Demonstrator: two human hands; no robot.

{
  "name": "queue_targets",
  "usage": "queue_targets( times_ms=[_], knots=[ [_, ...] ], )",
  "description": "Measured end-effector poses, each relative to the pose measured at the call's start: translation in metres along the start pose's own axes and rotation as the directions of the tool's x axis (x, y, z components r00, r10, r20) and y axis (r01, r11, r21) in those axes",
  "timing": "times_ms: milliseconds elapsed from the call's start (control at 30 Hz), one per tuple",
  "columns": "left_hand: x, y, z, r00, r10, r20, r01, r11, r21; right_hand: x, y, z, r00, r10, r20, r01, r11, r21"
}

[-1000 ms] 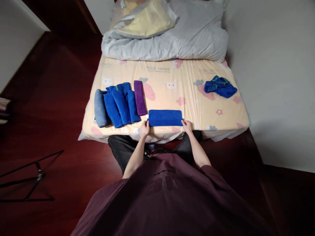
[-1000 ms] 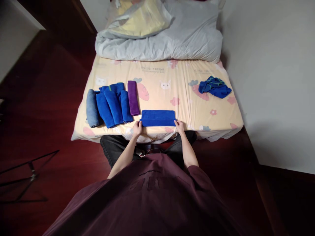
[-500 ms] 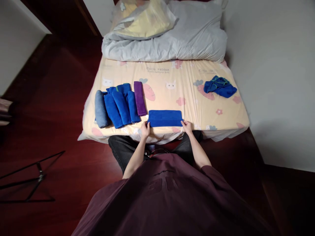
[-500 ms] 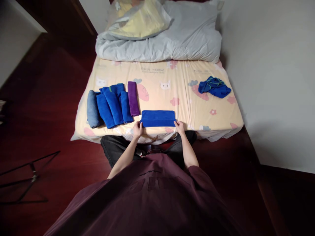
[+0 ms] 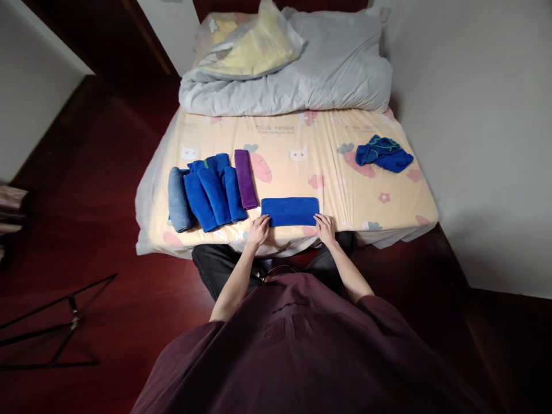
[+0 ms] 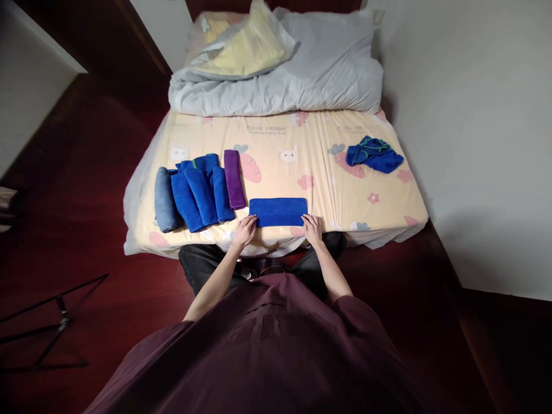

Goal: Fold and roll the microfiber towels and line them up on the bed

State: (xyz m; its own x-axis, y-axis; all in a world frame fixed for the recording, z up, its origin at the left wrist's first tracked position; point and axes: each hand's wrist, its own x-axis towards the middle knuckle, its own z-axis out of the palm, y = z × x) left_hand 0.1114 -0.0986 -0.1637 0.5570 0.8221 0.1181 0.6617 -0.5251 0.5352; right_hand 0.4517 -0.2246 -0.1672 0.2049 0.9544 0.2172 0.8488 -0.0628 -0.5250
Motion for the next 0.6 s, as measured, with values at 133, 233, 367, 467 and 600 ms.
queue_targets(
  times_ms=[133,233,367,467,600],
  knots=[
    [0.002,-0.004,0.001,1.0,0.001,0.02,-0.001,0.999,-0.037,0.001,0.005,-0.004,0.997,-0.033,0.067,0.033,0.999,0.004],
    [0.01,-0.009,0.005,0.999,-0.036,0.012,0.037,0.995,-0.093,0.01,0.013,-0.003,0.997,-0.018,0.079,0.012,0.998,0.067],
    [0.028,-0.013,0.007,0.988,-0.15,-0.047,0.137,0.97,-0.202,0.03,0.021,0.005,0.987,0.157,0.027,-0.159,0.96,0.23],
    [0.04,-0.014,0.003,0.98,-0.196,-0.047,0.177,0.948,-0.263,0.04,0.025,0.008,0.962,0.265,0.061,-0.268,0.888,0.373],
    [0.048,-0.02,-0.008,0.983,-0.181,0.015,0.175,0.92,-0.351,0.039,0.029,0.006,0.942,0.318,0.103,-0.325,0.797,0.509]
  ],
)
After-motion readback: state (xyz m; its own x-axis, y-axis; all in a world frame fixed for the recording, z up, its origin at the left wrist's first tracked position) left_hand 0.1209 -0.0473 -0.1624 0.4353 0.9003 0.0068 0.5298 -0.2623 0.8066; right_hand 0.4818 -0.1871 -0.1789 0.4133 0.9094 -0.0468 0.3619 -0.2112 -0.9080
